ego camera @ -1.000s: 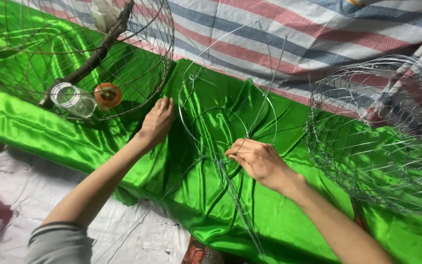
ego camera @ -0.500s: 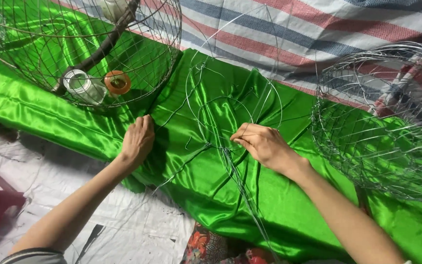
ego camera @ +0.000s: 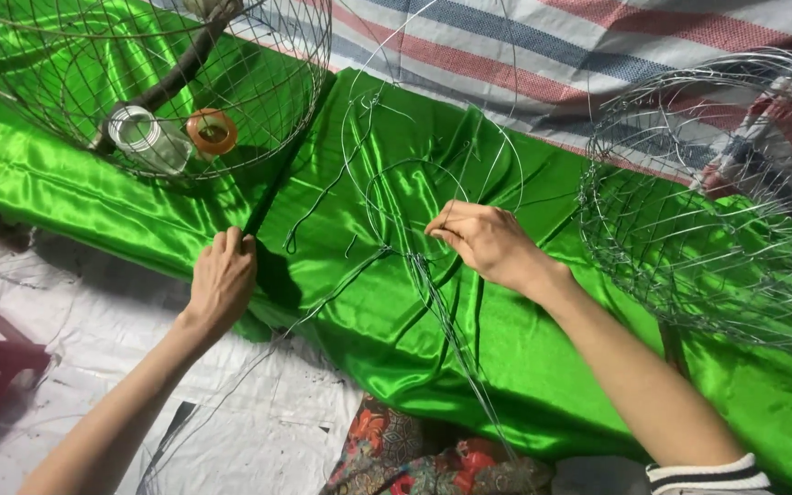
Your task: Joining sections of a wire frame by manually twisting thin metal wires around the joints to secure them.
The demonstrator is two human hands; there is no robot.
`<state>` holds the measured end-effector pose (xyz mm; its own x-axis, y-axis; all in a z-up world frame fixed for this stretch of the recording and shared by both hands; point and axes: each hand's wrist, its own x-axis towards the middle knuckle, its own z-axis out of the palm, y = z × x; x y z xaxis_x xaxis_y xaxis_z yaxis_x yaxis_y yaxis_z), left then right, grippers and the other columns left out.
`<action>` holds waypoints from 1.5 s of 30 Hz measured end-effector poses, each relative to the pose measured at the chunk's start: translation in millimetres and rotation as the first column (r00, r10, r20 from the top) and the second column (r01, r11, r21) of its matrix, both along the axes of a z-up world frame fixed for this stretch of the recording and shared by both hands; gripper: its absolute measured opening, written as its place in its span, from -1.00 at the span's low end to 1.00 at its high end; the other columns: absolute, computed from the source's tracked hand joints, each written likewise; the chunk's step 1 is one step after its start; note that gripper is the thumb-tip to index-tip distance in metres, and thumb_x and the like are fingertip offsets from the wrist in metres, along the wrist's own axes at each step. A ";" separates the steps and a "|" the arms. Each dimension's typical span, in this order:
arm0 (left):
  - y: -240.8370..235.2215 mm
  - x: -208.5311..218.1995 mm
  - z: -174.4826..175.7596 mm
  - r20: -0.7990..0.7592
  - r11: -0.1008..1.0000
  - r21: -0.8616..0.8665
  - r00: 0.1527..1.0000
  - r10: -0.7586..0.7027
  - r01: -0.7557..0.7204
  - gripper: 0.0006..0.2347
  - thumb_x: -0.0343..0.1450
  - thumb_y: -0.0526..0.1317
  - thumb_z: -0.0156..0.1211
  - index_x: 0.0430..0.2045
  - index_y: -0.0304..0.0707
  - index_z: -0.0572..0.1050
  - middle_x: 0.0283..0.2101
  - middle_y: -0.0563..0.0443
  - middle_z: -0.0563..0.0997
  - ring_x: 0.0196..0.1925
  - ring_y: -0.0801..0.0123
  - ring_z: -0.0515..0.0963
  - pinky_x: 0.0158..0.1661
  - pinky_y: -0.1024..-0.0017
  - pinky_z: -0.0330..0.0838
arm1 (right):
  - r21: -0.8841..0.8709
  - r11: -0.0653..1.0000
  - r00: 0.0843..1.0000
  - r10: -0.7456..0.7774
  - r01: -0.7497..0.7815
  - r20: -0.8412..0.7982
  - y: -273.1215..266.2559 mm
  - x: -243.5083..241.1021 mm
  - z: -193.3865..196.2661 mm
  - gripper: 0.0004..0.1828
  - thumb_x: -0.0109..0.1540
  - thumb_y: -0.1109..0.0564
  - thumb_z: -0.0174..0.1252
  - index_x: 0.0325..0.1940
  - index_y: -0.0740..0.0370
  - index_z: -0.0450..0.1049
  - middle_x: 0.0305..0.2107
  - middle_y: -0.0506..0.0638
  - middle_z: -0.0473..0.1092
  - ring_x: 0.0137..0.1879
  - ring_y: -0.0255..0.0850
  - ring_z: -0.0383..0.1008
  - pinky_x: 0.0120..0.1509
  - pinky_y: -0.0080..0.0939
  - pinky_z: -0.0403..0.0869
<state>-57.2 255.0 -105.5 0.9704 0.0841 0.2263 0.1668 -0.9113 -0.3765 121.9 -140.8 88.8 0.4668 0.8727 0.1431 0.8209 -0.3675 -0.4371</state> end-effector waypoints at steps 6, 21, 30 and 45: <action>-69.9 -5.9 106.4 0.087 0.731 -0.673 0.994 -0.068 0.109 -0.70 0.43 -0.34 0.08 0.05 -0.29 0.55 -0.21 -0.21 0.45 -0.23 -0.08 0.57 -0.23 0.11 0.54 | -0.044 0.998 0.997 -0.036 0.033 -0.069 0.9 -0.5 1.0 -0.79 0.38 0.18 0.08 -0.19 0.23 0.64 -0.21 -0.04 0.56 -0.14 -0.12 0.61 0.03 -0.07 0.57; -239.3 77.7 127.1 0.049 -0.676 -0.677 0.934 0.353 0.291 -0.65 0.48 -0.01 0.25 -0.09 -0.39 0.57 -0.29 -0.07 0.66 -0.26 0.38 0.69 -0.27 0.50 0.66 | 0.033 0.999 0.999 0.022 -0.021 -0.041 -4.8 11.9 -7.2 -0.79 0.35 0.18 0.15 -0.30 0.31 0.62 -0.21 0.07 0.57 -0.10 0.04 0.61 0.01 0.02 0.55; -238.1 85.6 110.0 0.059 -0.746 -0.560 0.915 0.398 0.361 -0.84 0.51 -0.26 0.17 -0.15 -0.41 0.53 -0.31 -0.31 0.70 -0.24 0.10 0.76 -0.18 0.31 0.71 | -0.013 1.000 1.000 -0.002 0.002 -0.016 -3.6 5.8 -5.3 -0.76 0.38 0.14 0.10 -0.25 0.26 0.63 -0.20 0.02 0.57 -0.12 -0.02 0.61 0.00 -0.04 0.54; -234.4 88.8 98.0 -0.032 -0.768 -0.581 0.935 0.352 0.270 -0.88 0.47 -0.23 0.12 -0.21 -0.24 0.43 -0.35 -0.31 0.70 -0.29 0.14 0.75 -0.21 0.33 0.68 | -0.031 0.999 0.991 0.004 -0.009 -0.134 -0.4 -6.0 -4.6 -0.73 0.43 0.17 -0.01 -0.07 0.30 0.60 -0.19 0.11 0.57 -0.06 -0.06 0.61 0.16 -0.07 0.54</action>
